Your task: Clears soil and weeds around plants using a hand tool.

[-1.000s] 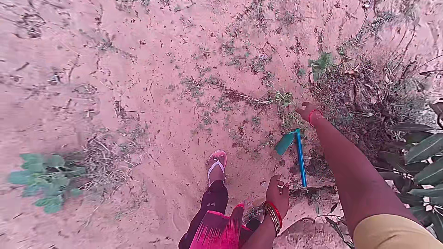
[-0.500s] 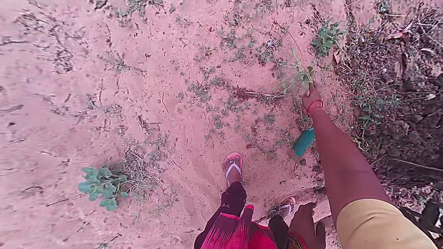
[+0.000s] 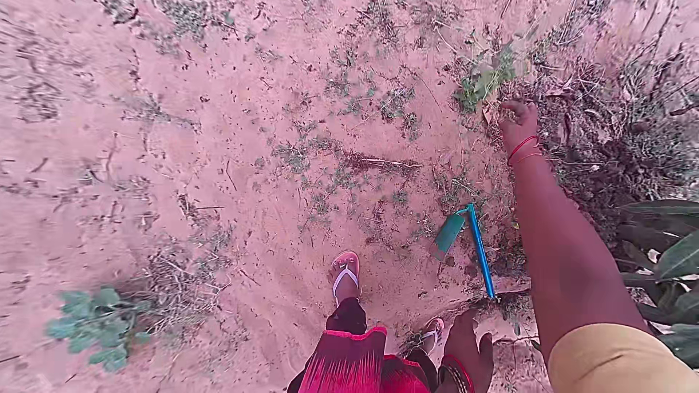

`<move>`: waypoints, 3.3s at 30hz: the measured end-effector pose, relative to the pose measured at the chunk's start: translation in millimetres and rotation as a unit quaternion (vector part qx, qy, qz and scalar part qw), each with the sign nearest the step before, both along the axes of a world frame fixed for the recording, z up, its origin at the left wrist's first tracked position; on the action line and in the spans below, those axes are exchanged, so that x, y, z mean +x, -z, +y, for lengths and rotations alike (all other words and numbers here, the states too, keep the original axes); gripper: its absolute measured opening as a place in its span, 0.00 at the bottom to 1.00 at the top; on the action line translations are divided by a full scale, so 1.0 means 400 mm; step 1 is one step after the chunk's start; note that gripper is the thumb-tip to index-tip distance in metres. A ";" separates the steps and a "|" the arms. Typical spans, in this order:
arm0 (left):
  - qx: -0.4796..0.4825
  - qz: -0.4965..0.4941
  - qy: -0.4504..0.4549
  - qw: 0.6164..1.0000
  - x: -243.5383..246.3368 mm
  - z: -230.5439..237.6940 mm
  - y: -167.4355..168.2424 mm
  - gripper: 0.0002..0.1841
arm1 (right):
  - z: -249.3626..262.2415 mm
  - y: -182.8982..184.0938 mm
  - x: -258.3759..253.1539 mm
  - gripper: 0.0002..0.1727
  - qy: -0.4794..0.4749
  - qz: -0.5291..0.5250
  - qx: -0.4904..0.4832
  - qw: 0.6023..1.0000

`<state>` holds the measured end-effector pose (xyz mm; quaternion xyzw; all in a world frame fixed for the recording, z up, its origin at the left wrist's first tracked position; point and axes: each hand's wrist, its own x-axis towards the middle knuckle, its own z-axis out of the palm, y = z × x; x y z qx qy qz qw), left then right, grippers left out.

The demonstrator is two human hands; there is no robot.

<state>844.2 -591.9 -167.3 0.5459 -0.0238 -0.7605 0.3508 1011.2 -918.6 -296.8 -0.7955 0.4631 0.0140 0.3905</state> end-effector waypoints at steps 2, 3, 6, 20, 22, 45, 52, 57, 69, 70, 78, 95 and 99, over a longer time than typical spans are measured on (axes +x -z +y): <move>0.019 -0.011 -0.051 0.998 -0.027 0.007 0.000 0.28 | 0.069 0.004 -0.072 0.25 -0.033 0.093 -0.048 0.994; 0.030 -0.020 -0.082 0.996 -0.046 0.011 0.002 0.28 | 0.125 0.014 -0.123 0.27 -0.020 0.117 -0.048 0.992; 0.070 -0.045 -0.158 0.984 -0.097 0.019 -0.003 0.27 | 0.298 0.068 -0.315 0.33 0.058 0.180 -0.026 0.982; 0.104 -0.094 -0.208 0.968 -0.327 0.098 0.066 0.26 | 0.375 0.202 -0.921 0.39 0.102 0.524 0.085 0.841; 0.098 -0.100 -0.207 0.968 -0.345 0.101 0.070 0.26 | 0.357 0.199 -0.924 0.33 0.038 0.544 0.102 0.832; 0.102 -0.089 -0.184 0.974 -0.367 0.120 0.081 0.25 | 0.585 0.289 -1.051 0.32 0.176 0.440 0.183 0.861; 0.104 -0.094 -0.186 0.972 -0.380 0.128 0.083 0.24 | 0.628 0.256 -1.011 0.21 0.208 0.239 0.285 0.905; 0.103 -0.091 -0.194 0.971 -0.384 0.124 0.079 0.24 | 0.590 0.203 -0.848 0.09 0.384 -0.078 0.523 0.757; 0.096 -0.120 -0.235 0.960 -0.365 0.088 0.073 0.24 | 0.429 -0.113 -0.743 0.21 0.156 0.093 -0.071 0.981; 0.097 -0.119 -0.236 0.960 -0.364 0.087 0.073 0.24 | 0.395 -0.124 -0.759 0.23 0.170 0.091 -0.112 0.975; 0.104 -0.116 -0.225 0.962 -0.367 0.089 0.077 0.24 | 0.212 -0.019 -0.898 0.30 0.320 0.148 -0.187 0.917; 0.100 -0.129 -0.213 0.963 -0.377 0.073 0.081 0.24 | 0.357 0.006 -0.898 0.16 0.492 -0.010 0.002 0.870; 0.101 -0.121 -0.221 0.962 -0.379 0.077 0.081 0.24 | 0.311 0.087 -0.861 0.29 0.484 0.052 -0.025 0.873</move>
